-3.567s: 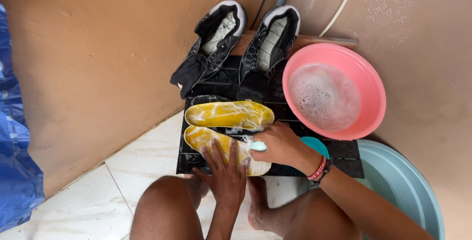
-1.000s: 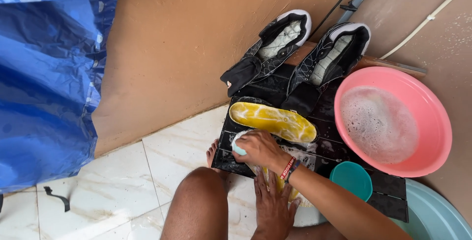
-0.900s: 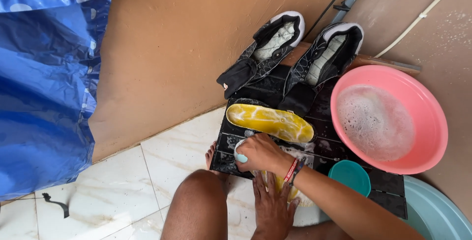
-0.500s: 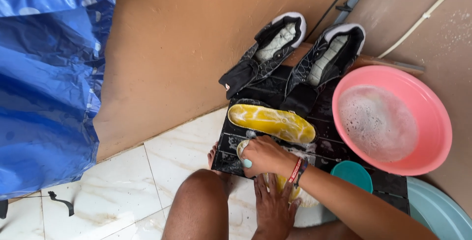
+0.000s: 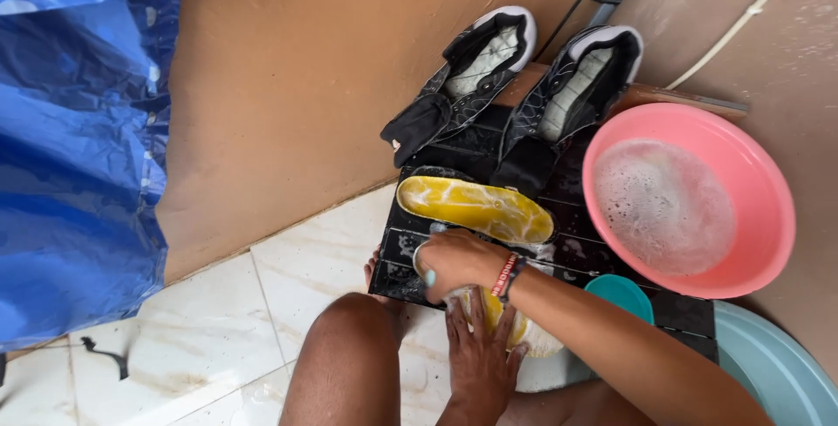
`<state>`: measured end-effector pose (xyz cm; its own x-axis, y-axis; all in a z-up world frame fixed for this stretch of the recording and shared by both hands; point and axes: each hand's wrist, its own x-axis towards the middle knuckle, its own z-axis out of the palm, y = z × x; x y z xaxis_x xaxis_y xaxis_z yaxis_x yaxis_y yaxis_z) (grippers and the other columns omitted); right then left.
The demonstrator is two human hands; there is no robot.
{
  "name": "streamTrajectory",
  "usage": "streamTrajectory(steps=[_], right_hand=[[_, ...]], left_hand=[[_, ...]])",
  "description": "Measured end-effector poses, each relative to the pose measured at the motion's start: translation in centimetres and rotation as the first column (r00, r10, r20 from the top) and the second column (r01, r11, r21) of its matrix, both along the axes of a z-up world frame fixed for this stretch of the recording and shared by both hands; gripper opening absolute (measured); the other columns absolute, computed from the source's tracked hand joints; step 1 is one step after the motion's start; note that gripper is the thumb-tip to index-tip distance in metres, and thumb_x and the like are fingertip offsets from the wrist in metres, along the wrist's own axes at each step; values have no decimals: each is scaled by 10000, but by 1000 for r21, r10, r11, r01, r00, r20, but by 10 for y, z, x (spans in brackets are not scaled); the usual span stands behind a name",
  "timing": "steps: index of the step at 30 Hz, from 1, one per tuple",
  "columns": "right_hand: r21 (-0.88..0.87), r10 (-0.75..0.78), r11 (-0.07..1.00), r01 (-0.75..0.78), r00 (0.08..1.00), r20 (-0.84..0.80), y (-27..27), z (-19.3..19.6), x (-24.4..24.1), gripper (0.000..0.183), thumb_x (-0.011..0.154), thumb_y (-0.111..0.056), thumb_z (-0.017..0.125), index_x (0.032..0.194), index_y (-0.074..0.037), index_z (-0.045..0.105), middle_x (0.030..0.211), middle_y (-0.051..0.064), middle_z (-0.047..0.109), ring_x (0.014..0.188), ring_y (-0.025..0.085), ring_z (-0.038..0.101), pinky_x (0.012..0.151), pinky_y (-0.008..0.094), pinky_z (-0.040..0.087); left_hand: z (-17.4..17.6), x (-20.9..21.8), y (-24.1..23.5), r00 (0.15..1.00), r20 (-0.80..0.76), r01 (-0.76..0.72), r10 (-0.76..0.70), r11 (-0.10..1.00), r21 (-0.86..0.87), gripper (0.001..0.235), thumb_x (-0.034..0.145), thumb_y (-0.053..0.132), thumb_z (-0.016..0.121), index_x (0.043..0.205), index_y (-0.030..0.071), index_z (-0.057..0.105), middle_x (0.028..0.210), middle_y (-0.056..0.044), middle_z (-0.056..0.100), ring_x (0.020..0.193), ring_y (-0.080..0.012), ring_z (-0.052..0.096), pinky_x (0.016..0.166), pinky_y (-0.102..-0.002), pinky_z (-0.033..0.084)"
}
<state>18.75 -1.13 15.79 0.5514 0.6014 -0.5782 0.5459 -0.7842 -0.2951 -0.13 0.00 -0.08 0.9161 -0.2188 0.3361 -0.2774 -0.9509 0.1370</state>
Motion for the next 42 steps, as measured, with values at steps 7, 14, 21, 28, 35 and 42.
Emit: streamTrajectory(steps=[7, 14, 21, 28, 35, 42], right_hand=[[360, -77, 922, -144, 843, 532, -6, -46, -10, 430, 894, -358, 761, 604, -93, 586, 520, 110, 579, 462, 302, 562, 491, 475, 419], [213, -89, 976, 36, 965, 246, -1, -34, 2, 424, 846, -361, 777, 588, -115, 547, 558, 81, 543, 550, 261, 562, 544, 441, 431], [-46, 23, 999, -21, 999, 40, -4, -7, -13, 322, 685, -368, 817, 795, -128, 633, 841, 51, 659, 753, 273, 629, 654, 442, 489], [375, -128, 922, -99, 836, 534, -3, -44, 6, 418, 957, -334, 779, 676, -105, 571, 558, 48, 548, 494, 235, 556, 487, 433, 434], [421, -410, 875, 240, 829, 379, -49, 28, 3, 398, 903, -456, 712, 712, -108, 684, 648, 72, 660, 562, 255, 598, 546, 434, 458], [595, -702, 633, 495, 691, 173, -100, 74, -17, 470, 929, -401, 784, 618, -115, 578, 515, -15, 507, 525, 53, 411, 498, 321, 334]], left_hand=[[26, 6, 2, 854, -496, 81, -154, 983, -166, 568, 998, 549, 524, 1491, 266, 528, 1615, -341, 251, 1477, -650, 103, 1189, -709, 69], [14, 4, 2, 973, -222, 54, -61, 998, -39, 727, 928, 628, 476, 1579, 327, 359, 1711, -280, 98, 1480, -581, 135, 1194, -652, 115], [23, 5, 0, 794, -592, 102, -136, 991, -91, 609, 1033, 583, 407, 1568, 290, 418, 1665, -305, 147, 1441, -631, 189, 1193, -708, 52], [13, 4, 3, 856, -505, 116, -112, 993, -25, 675, 1015, 638, 432, 1596, 300, 367, 1656, -298, 181, 1494, -625, 53, 1178, -707, 67], [26, 7, 7, 996, -58, 65, -67, 997, -27, 1154, 555, 622, 727, 1576, 343, 268, 1714, -290, 39, 1413, -597, 224, 1154, -679, 156], [88, 12, 26, 965, -98, 213, -245, 942, -259, 479, 882, 291, 711, 1358, 267, 671, 1569, -166, 483, 1416, -553, 367, 1059, -844, 178]])
